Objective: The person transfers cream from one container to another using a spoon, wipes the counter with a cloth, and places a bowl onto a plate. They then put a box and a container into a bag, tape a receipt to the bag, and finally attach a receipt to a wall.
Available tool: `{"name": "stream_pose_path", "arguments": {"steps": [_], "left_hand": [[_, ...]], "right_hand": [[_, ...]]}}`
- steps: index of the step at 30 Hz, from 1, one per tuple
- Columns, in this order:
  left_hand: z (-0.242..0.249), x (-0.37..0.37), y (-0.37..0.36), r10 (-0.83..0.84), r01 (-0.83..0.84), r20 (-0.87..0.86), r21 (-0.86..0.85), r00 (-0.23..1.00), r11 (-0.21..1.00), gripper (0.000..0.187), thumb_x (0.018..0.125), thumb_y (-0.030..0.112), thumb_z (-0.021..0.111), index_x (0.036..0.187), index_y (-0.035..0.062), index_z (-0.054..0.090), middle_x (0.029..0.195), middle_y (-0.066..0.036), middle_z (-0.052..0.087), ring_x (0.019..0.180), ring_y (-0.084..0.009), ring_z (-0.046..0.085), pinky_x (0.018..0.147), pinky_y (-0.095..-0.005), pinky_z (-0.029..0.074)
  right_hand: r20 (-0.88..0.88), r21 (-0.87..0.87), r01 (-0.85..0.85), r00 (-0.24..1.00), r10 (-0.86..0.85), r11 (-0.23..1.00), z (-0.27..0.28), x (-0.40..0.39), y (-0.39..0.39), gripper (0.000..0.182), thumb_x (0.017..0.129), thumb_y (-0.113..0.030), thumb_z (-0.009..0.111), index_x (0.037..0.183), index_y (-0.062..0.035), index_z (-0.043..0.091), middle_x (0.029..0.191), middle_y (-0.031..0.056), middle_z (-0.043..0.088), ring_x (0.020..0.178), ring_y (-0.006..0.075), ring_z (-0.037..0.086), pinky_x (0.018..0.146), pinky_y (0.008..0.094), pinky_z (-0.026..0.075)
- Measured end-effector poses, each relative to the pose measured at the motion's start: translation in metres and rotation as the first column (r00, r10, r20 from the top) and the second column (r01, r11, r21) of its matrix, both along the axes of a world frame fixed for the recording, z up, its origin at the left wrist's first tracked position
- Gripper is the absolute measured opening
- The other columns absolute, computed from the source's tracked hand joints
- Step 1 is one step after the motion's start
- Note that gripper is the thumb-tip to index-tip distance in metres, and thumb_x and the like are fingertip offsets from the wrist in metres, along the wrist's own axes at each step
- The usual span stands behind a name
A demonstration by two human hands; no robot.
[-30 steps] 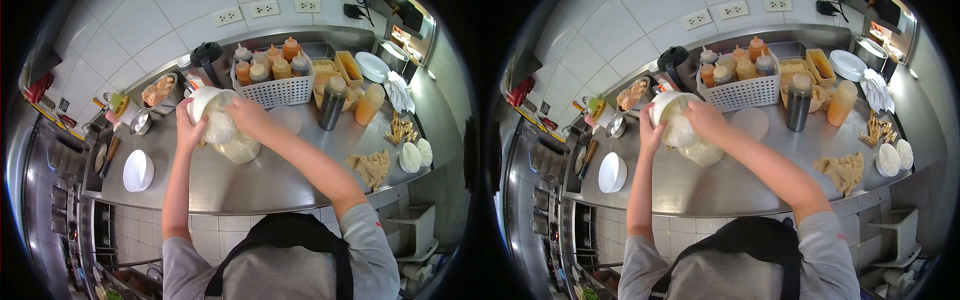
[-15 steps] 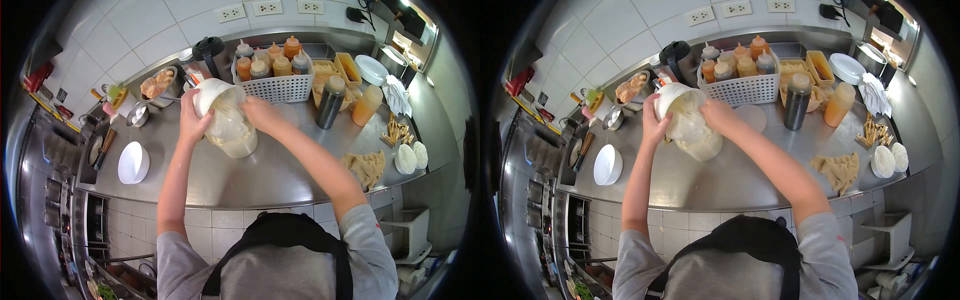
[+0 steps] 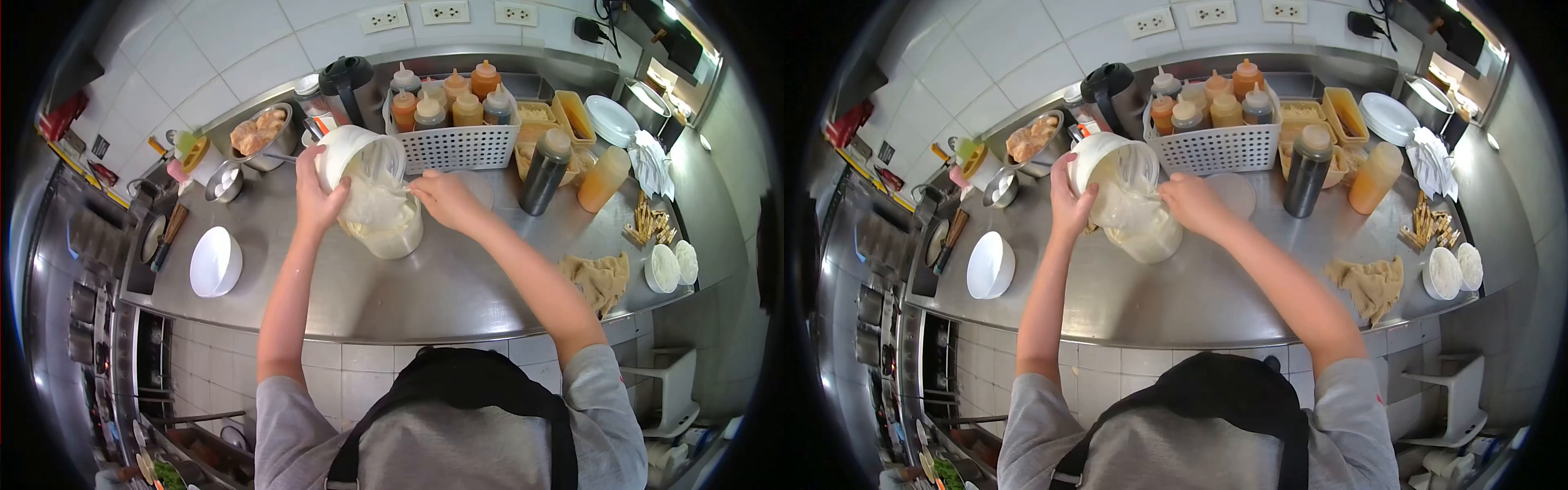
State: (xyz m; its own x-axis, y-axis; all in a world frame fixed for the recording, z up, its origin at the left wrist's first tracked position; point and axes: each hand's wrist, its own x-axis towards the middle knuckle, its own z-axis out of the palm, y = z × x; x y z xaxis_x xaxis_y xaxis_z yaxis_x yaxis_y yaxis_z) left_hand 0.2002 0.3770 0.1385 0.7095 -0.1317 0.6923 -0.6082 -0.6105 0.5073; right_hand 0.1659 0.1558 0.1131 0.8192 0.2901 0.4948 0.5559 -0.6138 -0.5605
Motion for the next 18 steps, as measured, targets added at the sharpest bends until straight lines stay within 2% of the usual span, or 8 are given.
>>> {"name": "stream_pose_path", "arguments": {"steps": [3,5,7,9,11,13,16,18], "left_hand": [[-0.004,0.002,0.005,-0.043,0.042,-0.02,-0.042,0.999,0.998,0.057,0.059,0.015,0.062,0.109,0.0053,0.038,0.11,-0.014,0.04,0.104,-0.0308,0.041,0.087,-0.0374,0.035],[-0.004,0.003,0.007,-0.067,0.066,-0.027,-0.063,0.997,0.996,0.057,0.058,0.015,0.062,0.109,0.0052,0.039,0.111,-0.014,0.04,0.104,-0.0305,0.041,0.087,-0.0375,0.034],[-0.005,0.002,0.01,-0.092,0.092,-0.007,-0.026,0.996,0.995,0.058,0.058,0.016,0.062,0.109,0.0051,0.038,0.112,-0.014,0.04,0.104,-0.031,0.041,0.088,-0.0384,0.034],[-0.008,0.0,0.012,-0.096,0.097,0.031,-0.026,0.995,0.995,0.059,0.058,0.017,0.062,0.11,0.0051,0.037,0.113,-0.015,0.039,0.104,-0.0313,0.04,0.088,-0.0386,0.034],[-0.014,0.001,0.014,-0.101,0.103,0.067,-0.029,0.993,0.994,0.06,0.058,0.018,0.062,0.111,0.0051,0.037,0.114,-0.015,0.039,0.105,-0.0315,0.04,0.088,-0.0388,0.033],[-0.022,0.005,0.015,-0.159,0.156,0.003,-0.214,0.987,0.964,0.06,0.06,0.02,0.061,0.111,0.0043,0.036,0.115,-0.016,0.037,0.105,-0.0311,0.039,0.088,-0.0383,0.033],[-0.026,0.013,0.017,-0.146,0.156,0.064,-0.204,0.987,0.966,0.06,0.061,0.023,0.061,0.112,0.0033,0.035,0.115,-0.017,0.037,0.105,-0.0296,0.039,0.088,-0.0375,0.032],[-0.024,0.013,0.018,-0.152,0.171,0.124,-0.161,0.981,0.972,0.061,0.062,0.024,0.061,0.112,0.0028,0.035,0.115,-0.017,0.037,0.106,-0.0289,0.039,0.088,-0.0376,0.032]], "right_hand": [[-0.005,-0.029,0.024,1.0,-0.025,0.999,0.023,-0.004,-0.006,0.013,0.078,-0.01,0.048,0.08,-0.003,0.059,0.076,0.0132,0.051,0.073,0.0306,0.052,0.065,0.0383,0.041],[0.16,0.075,0.026,0.986,-0.038,0.997,0.019,0.01,-0.009,0.014,0.078,-0.013,0.049,0.082,-0.0035,0.059,0.076,0.0137,0.051,0.074,0.0311,0.052,0.064,0.0387,0.041],[0.102,0.054,0.052,0.993,-0.058,0.997,0.007,0.006,-0.015,0.014,0.078,-0.014,0.05,0.083,-0.0041,0.059,0.076,0.0139,0.051,0.073,0.0308,0.052,0.064,0.038,0.041],[-0.014,0.074,-0.039,0.999,0.04,0.997,-0.006,-0.007,-0.015,0.015,0.079,-0.015,0.049,0.084,-0.0041,0.059,0.076,0.0138,0.051,0.073,0.0309,0.052,0.064,0.0373,0.041],[-0.04,0.062,-0.052,0.998,0.054,0.997,-0.004,-0.015,-0.018,0.015,0.079,-0.014,0.049,0.084,-0.004,0.059,0.076,0.0141,0.051,0.072,0.0314,0.052,0.063,0.0371,0.041],[-0.07,0.059,-0.056,0.996,0.06,0.997,0.01,-0.022,-0.016,0.014,0.079,-0.013,0.049,0.084,-0.0039,0.059,0.075,0.0144,0.052,0.071,0.0318,0.052,0.063,0.0369,0.041],[0.039,0.135,0.039,0.998,-0.044,0.99,0.018,-0.018,-0.01,0.013,0.078,-0.011,0.05,0.085,-0.0035,0.059,0.075,0.0149,0.052,0.068,0.0327,0.052,0.061,0.037,0.042],[0.122,0.06,0.101,0.987,-0.107,0.993,0.009,-0.017,-0.007,0.014,0.079,-0.01,0.052,0.088,-0.004,0.06,0.068,0.0105,0.048,0.06,0.0254,0.049,0.054,0.0326,0.039]]}}
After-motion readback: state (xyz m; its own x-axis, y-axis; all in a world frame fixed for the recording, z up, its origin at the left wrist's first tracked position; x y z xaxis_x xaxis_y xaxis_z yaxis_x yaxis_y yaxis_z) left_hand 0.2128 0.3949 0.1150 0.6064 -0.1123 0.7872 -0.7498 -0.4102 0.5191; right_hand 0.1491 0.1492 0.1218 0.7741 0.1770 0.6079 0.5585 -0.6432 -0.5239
